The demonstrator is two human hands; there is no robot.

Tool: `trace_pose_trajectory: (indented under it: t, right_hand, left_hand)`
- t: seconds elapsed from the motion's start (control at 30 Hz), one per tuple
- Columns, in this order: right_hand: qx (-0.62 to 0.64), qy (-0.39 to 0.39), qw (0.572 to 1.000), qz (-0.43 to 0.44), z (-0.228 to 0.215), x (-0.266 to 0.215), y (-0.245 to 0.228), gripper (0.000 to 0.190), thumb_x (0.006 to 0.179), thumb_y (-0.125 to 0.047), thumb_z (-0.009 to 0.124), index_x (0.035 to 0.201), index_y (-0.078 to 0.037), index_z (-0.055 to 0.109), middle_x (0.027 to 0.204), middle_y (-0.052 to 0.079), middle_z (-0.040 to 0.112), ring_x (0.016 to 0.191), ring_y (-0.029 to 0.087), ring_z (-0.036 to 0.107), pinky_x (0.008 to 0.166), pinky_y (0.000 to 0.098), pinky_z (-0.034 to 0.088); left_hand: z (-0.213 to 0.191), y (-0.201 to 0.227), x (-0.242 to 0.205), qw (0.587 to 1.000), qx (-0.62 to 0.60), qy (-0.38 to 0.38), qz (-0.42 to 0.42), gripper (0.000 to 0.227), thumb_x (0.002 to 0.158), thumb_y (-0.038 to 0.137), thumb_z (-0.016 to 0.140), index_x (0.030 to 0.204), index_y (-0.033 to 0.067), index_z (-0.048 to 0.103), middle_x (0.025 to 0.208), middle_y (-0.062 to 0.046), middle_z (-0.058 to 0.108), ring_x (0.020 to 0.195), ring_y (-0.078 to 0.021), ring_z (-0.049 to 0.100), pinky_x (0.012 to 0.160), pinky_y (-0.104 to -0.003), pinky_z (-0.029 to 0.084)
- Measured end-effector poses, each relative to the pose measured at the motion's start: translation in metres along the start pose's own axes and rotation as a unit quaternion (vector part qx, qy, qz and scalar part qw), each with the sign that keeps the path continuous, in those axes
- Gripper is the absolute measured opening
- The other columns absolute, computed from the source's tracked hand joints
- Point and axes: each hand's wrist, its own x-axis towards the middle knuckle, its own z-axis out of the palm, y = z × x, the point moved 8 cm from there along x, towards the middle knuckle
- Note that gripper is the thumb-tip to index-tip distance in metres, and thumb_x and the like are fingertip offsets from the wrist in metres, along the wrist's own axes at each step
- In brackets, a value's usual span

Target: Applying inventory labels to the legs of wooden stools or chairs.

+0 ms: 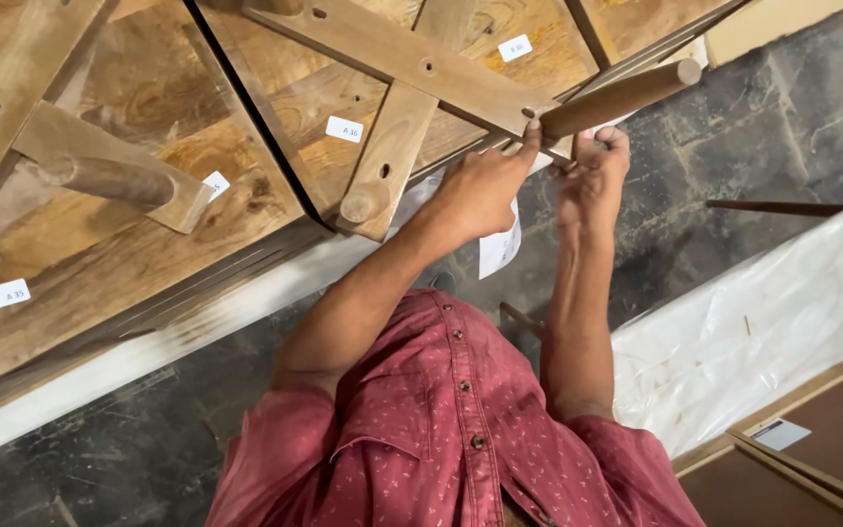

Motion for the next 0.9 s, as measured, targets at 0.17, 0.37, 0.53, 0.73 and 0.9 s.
trace_pose_trajectory:
  t: [0.17,0.37,0.53,0.73,0.9]
  right_hand:
    - [0.073,-0.049,0.996,0.027,0.026,-0.016,-0.015,0.052,0.083,0.015,0.05,0.129,-0.007,0.042,0.121,0.023,0.065,0.102,0.03,0.066,0.087,0.0436,0.052]
    - [0.12,-0.069,0.988,0.072,0.039,-0.015,-0.017,0.049,0.091,0.017,0.043,0.137,0.0,0.039,0.128,0.029,0.06,0.113,0.041,0.066,0.104,0.0596,0.056]
    - [0.108,-0.06,0.99,0.07,0.037,-0.013,-0.013,0.045,0.091,0.015,0.045,0.134,0.004,0.041,0.125,0.03,0.06,0.112,0.041,0.066,0.106,0.0592,0.056]
    - [0.039,-0.041,0.996,0.074,0.03,-0.01,-0.006,0.03,0.094,0.003,0.051,0.124,0.004,0.054,0.11,0.02,0.068,0.093,0.027,0.064,0.088,0.0448,0.054]
    - [0.037,-0.06,0.996,0.061,0.025,-0.008,0.0,0.017,0.103,-0.006,0.053,0.115,0.003,0.06,0.096,0.013,0.068,0.076,0.018,0.058,0.073,0.0349,0.048]
  left_hand:
    - [0.001,-0.001,0.001,1.0,0.001,-0.009,0.017,0.104,0.073,-0.001,0.068,0.161,0.0023,0.013,0.094,-0.027,0.071,0.09,-0.0452,0.071,0.077,-0.053,0.058]
    - [0.001,-0.001,0.004,0.999,0.007,0.011,0.046,0.102,0.073,-0.001,0.068,0.159,-0.0012,0.013,0.093,-0.029,0.07,0.089,-0.0475,0.07,0.076,-0.054,0.058]
    - [-0.002,0.001,0.003,0.999,-0.005,-0.01,0.041,0.101,0.073,-0.003,0.067,0.159,-0.0024,0.013,0.091,-0.029,0.07,0.086,-0.0463,0.071,0.075,-0.053,0.059]
    - [-0.001,-0.003,0.006,0.999,-0.022,-0.009,0.048,0.102,0.072,-0.004,0.067,0.159,-0.0018,0.014,0.089,-0.027,0.071,0.085,-0.044,0.072,0.075,-0.051,0.06]
    - [0.002,-0.004,0.007,0.998,-0.02,-0.006,0.055,0.102,0.072,-0.004,0.067,0.159,-0.003,0.013,0.089,-0.026,0.071,0.085,-0.0435,0.073,0.075,-0.051,0.06]
